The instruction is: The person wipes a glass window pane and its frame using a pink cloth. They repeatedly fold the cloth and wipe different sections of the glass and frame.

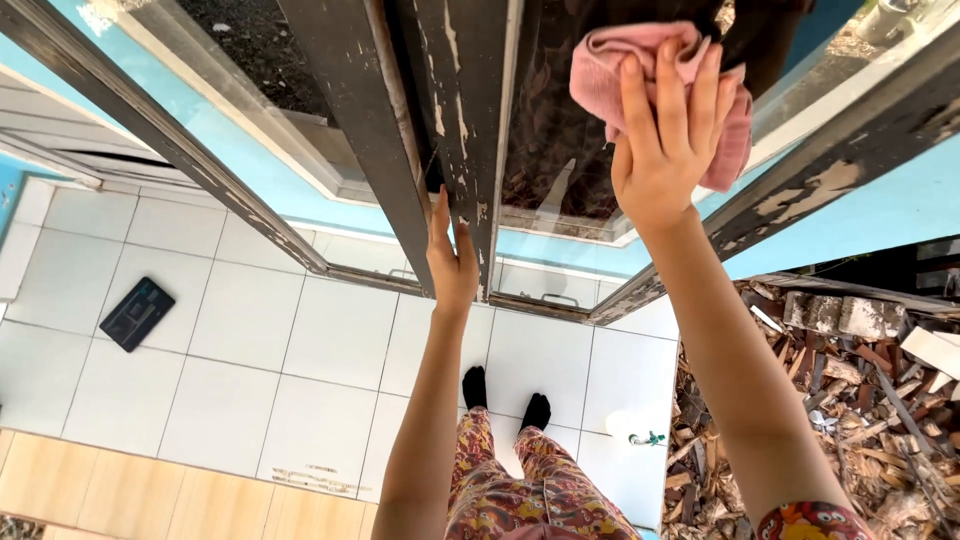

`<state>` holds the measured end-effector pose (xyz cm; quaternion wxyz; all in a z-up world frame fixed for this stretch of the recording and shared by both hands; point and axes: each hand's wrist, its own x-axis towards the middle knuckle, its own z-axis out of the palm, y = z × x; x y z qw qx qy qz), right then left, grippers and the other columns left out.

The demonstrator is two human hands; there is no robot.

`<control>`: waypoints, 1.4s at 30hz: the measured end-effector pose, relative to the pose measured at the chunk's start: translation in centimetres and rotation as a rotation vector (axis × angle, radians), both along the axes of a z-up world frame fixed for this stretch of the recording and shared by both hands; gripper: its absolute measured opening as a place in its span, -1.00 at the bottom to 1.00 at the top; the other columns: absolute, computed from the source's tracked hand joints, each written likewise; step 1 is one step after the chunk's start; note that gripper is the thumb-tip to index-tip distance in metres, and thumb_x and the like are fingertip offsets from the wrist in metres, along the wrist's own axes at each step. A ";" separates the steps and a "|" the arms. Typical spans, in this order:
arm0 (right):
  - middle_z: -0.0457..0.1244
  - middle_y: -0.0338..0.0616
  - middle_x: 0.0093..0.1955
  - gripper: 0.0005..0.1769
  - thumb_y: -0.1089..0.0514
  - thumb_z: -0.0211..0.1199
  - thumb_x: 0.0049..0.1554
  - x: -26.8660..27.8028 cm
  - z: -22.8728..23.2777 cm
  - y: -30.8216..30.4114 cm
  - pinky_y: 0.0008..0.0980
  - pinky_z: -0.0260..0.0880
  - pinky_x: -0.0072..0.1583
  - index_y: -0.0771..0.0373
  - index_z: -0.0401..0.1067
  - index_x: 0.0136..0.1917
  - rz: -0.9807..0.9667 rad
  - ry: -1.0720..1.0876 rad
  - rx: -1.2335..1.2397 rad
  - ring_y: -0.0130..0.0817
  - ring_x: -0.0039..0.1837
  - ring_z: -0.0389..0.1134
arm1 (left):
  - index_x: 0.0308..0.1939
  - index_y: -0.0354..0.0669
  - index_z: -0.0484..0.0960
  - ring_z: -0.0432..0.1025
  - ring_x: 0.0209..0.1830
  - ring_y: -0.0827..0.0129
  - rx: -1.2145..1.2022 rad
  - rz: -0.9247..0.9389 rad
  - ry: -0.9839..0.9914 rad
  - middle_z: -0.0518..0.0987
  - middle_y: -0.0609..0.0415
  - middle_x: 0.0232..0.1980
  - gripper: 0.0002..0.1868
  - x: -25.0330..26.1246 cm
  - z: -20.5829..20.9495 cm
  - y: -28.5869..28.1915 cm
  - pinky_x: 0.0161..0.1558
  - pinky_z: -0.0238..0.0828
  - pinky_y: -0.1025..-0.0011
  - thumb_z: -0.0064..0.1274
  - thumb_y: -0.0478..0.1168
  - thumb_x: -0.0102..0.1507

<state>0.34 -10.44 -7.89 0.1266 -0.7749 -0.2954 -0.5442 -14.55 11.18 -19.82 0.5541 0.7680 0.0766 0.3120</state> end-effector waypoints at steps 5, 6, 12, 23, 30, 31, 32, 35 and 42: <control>0.05 -0.20 0.58 -0.57 -0.03 -0.03 0.44 0.7 -7.7 0.6 0.07 -0.18 0.60 0.00 0.29 0.52 -0.055 -0.048 -0.130 0.02 0.60 -0.08 | 0.55 -0.05 0.08 0.13 -0.48 0.48 0.029 0.001 -0.046 0.28 -0.09 0.54 -0.30 0.0 -1.1 -0.1 -0.47 0.09 0.51 -0.32 -0.54 0.32; 0.05 -0.20 0.58 -0.57 -0.03 -0.03 0.44 0.8 -9.2 1.0 0.07 -0.18 0.60 0.00 0.29 0.52 -0.049 -0.042 -0.132 0.02 0.60 -0.08 | 0.55 -0.05 0.08 0.13 -0.48 0.48 0.027 0.005 -0.040 0.28 -0.09 0.54 -0.30 0.0 -1.1 -0.1 -0.47 0.09 0.51 -0.32 -0.54 0.32; 0.27 -0.34 0.44 -0.57 0.07 -0.12 0.34 -1.2 -19.6 2.8 -0.14 0.06 0.53 -0.14 0.53 0.29 0.018 -0.197 -0.237 -0.17 0.50 0.21 | 0.54 -0.23 0.14 0.08 0.57 0.05 0.031 -0.012 -0.062 0.20 -0.09 0.56 -0.27 0.1 -0.8 0.3 0.54 -0.04 0.09 -0.38 -0.56 0.24; 0.33 -0.12 0.16 -0.85 0.22 0.23 0.15 -8.6 -28.3 -1.8 -0.07 0.22 0.45 0.24 0.48 0.02 0.627 0.436 -0.624 -0.13 0.30 0.30 | 0.55 -0.15 0.13 0.05 0.58 0.04 -0.105 -0.083 -0.050 0.15 -0.08 0.59 -0.21 -0.8 -0.7 0.5 0.56 -0.07 0.06 -0.29 -0.55 0.20; 0.33 0.08 0.28 -0.69 0.21 0.05 0.25 -7.1 -16.6 -6.4 0.19 -0.16 0.59 0.35 0.55 0.11 0.532 0.157 -0.206 0.13 0.48 0.17 | 0.55 -0.07 0.16 0.03 0.58 0.01 -0.168 -0.067 0.082 0.17 -0.05 0.58 -0.26 -2.4 -7.0 0.6 0.50 -0.08 -0.05 -0.27 -0.49 0.25; 0.33 0.03 0.34 -0.64 0.16 0.03 0.28 -5.8 -13.3 -6.9 0.20 -0.25 0.59 0.22 0.63 0.12 0.405 0.038 -0.114 0.19 0.54 0.02 | 0.56 -0.02 0.15 0.01 0.58 0.01 -0.185 -0.074 0.122 0.11 -0.02 0.61 -0.25 -2.5 -7.3 0.4 0.51 -0.10 -0.07 -0.26 -0.47 0.26; 0.33 -0.01 0.40 -0.58 0.10 0.02 0.31 -4.6 -9.9 -7.5 0.20 -0.33 0.59 0.09 0.72 0.14 0.278 -0.082 -0.022 0.23 0.60 -0.13 | 0.57 0.03 0.13 -0.01 0.59 0.00 -0.201 -0.080 0.162 0.05 0.00 0.63 -0.23 -2.6 -7.6 0.3 0.51 -0.13 -0.10 -0.24 -0.44 0.26; 0.31 0.25 0.39 -0.46 0.07 -0.10 0.39 -0.9 -2.9 -6.1 0.44 -0.10 0.41 0.34 0.65 0.28 0.192 -0.188 0.021 0.33 0.45 0.12 | 0.56 -0.07 0.15 0.06 0.55 -0.13 -0.196 -0.048 0.193 0.10 -0.10 0.60 -0.21 -2.8 -6.7 -0.4 0.48 -0.08 -0.13 -0.26 -0.46 0.19; 0.25 -0.22 0.50 -0.50 0.01 -0.13 0.34 1.4 -13.3 -3.7 0.02 -0.15 0.59 -0.02 0.56 0.35 0.014 -0.236 -0.172 0.03 0.59 0.03 | 0.58 0.02 0.10 0.13 0.51 -0.05 -0.149 0.001 0.270 0.13 -0.06 0.58 -0.15 -2.2 -6.8 -0.7 0.47 -0.06 -0.14 -0.26 -0.40 0.15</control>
